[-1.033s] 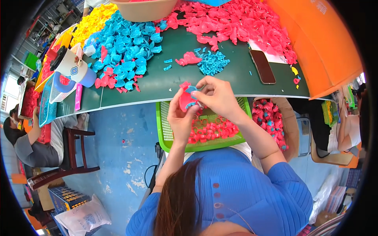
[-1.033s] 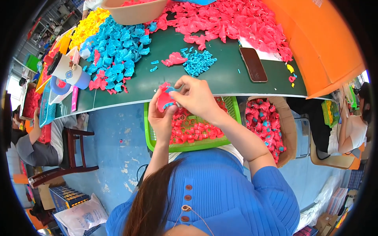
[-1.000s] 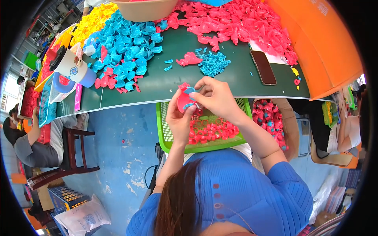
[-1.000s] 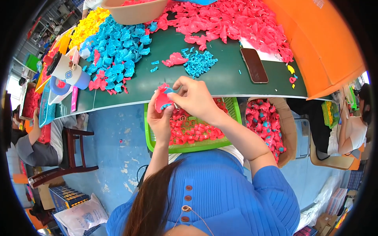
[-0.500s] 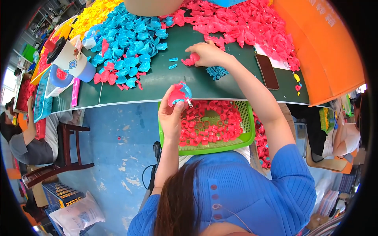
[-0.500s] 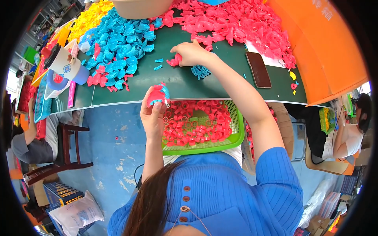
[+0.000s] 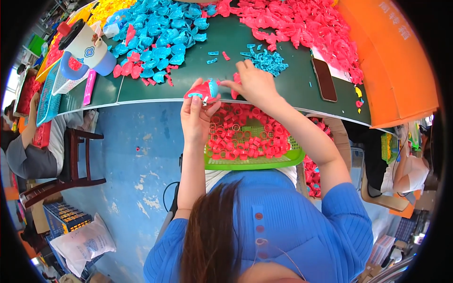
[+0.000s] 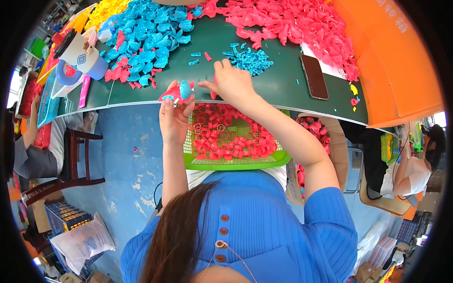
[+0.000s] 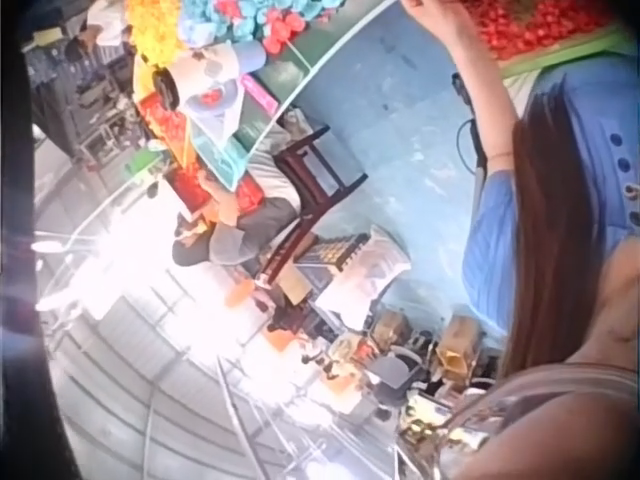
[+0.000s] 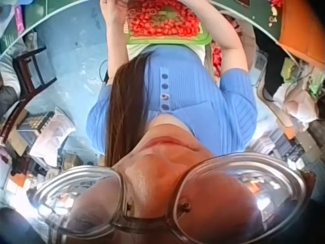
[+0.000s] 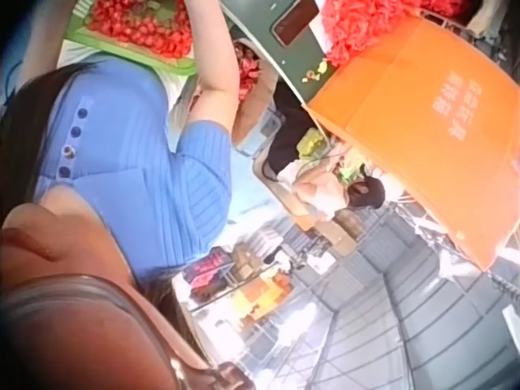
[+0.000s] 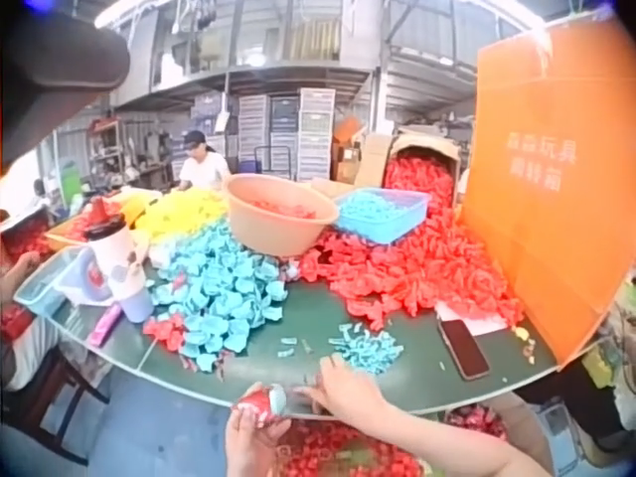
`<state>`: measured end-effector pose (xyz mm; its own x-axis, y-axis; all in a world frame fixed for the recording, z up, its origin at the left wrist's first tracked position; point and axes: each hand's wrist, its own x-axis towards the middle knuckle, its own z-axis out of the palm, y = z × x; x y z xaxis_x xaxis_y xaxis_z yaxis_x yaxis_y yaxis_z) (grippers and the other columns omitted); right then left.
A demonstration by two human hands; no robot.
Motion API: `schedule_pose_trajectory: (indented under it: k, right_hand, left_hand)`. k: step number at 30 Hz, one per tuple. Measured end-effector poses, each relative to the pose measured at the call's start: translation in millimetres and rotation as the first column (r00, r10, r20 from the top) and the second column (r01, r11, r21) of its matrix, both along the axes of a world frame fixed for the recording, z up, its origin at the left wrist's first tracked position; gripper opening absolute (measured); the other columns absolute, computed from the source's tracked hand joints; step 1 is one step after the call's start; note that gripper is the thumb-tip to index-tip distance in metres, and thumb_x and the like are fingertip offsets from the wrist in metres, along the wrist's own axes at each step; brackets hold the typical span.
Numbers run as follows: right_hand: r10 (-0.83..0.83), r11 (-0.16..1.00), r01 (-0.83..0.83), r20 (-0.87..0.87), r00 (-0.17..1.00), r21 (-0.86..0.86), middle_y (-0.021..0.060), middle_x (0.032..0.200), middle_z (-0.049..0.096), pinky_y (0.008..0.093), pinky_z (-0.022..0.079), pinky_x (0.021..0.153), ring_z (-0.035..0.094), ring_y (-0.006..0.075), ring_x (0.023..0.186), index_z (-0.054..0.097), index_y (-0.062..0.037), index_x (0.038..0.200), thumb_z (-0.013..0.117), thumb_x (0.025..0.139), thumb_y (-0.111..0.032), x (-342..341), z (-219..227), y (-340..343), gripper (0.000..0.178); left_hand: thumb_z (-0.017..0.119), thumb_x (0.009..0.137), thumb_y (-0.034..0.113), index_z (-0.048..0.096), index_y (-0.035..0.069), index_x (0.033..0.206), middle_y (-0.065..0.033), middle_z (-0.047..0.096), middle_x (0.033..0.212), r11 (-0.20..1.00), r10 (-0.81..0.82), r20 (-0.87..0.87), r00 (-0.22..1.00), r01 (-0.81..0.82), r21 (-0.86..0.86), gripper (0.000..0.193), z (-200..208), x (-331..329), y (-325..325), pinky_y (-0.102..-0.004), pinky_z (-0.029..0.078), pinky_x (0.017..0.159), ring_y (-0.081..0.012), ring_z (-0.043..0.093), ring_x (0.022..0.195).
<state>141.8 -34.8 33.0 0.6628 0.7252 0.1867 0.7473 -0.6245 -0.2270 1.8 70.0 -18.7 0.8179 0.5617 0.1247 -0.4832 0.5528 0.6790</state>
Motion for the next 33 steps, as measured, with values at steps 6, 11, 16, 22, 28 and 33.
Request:
schedule_pose_trajectory:
  k: [6, 11, 16, 22, 28, 33]
  right_hand:
    - [0.585, 0.811, -0.582, -0.035, 0.811, 0.057, 0.0137, 0.122, 0.050, 0.0393, 0.037, 0.096, 0.043, 0.0295, 0.117, 0.049, -0.0057, 0.122, 0.062, 0.077, -0.009, 28, 1, -37, 0.047]
    - [0.539, 0.839, -0.509, -0.170, 0.825, 0.194, 0.0116, 0.115, 0.054, 0.0382, 0.039, 0.091, 0.047, 0.0282, 0.110, 0.051, -0.0037, 0.118, 0.067, 0.074, -0.013, 13, -8, -52, 0.048]
    - [0.484, 0.841, -0.515, 0.193, 0.854, 0.168, 0.0113, 0.112, 0.057, 0.0344, 0.041, 0.087, 0.050, 0.0260, 0.105, 0.055, -0.0019, 0.112, 0.071, 0.071, -0.018, 7, -19, -64, 0.047]
    - [0.435, 0.683, -0.037, -0.365, 0.823, 0.729, 0.0118, 0.109, 0.059, 0.0306, 0.040, 0.090, 0.054, 0.0187, 0.104, 0.056, -0.0032, 0.116, 0.073, 0.070, -0.013, -4, 17, -73, 0.051]
    - [0.558, 0.750, -0.216, -0.423, 0.714, 0.625, 0.0131, 0.111, 0.059, 0.0297, 0.040, 0.090, 0.055, 0.0169, 0.102, 0.058, -0.0025, 0.115, 0.073, 0.071, -0.013, -39, 46, -71, 0.048]
    - [0.522, 0.776, -0.194, -0.439, 0.732, 0.600, 0.0133, 0.109, 0.059, 0.0291, 0.042, 0.088, 0.055, 0.0171, 0.101, 0.058, -0.0029, 0.115, 0.073, 0.072, -0.018, -40, 44, -72, 0.048]
  left_hand:
    - [0.044, 0.092, 0.037, 0.034, 0.002, 0.131, -0.0145, 0.054, 0.116, 0.982, -0.163, 0.070, 0.984, 0.169, -0.085, 0.054, -4, -4, -1, -0.0303, 0.055, 0.077, -0.0213, 0.062, 0.092]
    - [0.043, 0.092, 0.041, 0.032, 0.001, 0.132, -0.0141, 0.055, 0.114, 0.969, -0.233, 0.038, 0.972, 0.236, -0.079, 0.058, 2, -2, -13, -0.0283, 0.056, 0.074, -0.0195, 0.063, 0.088]
    - [0.044, 0.091, 0.041, 0.033, 0.000, 0.132, -0.0135, 0.056, 0.112, 0.937, -0.338, 0.048, 0.940, 0.341, -0.072, 0.059, 3, -2, -20, -0.0288, 0.056, 0.074, -0.0175, 0.064, 0.086]
    - [0.046, 0.092, 0.037, 0.038, -0.001, 0.128, -0.0121, 0.058, 0.109, 0.935, -0.355, -0.028, 0.934, 0.356, 0.004, 0.053, 14, -1, -29, -0.0315, 0.056, 0.074, -0.0190, 0.063, 0.090]
    - [0.046, 0.093, 0.031, 0.050, -0.002, 0.115, -0.0110, 0.059, 0.107, 0.925, -0.376, -0.035, 0.926, 0.378, 0.047, 0.040, 5, -5, -36, -0.0334, 0.056, 0.076, -0.0196, 0.061, 0.094]
    - [0.046, 0.093, 0.027, 0.051, -0.002, 0.114, -0.0100, 0.059, 0.106, 0.924, -0.365, -0.072, 0.928, 0.371, 0.090, 0.036, 8, -3, -38, -0.0330, 0.055, 0.077, -0.0187, 0.060, 0.094]
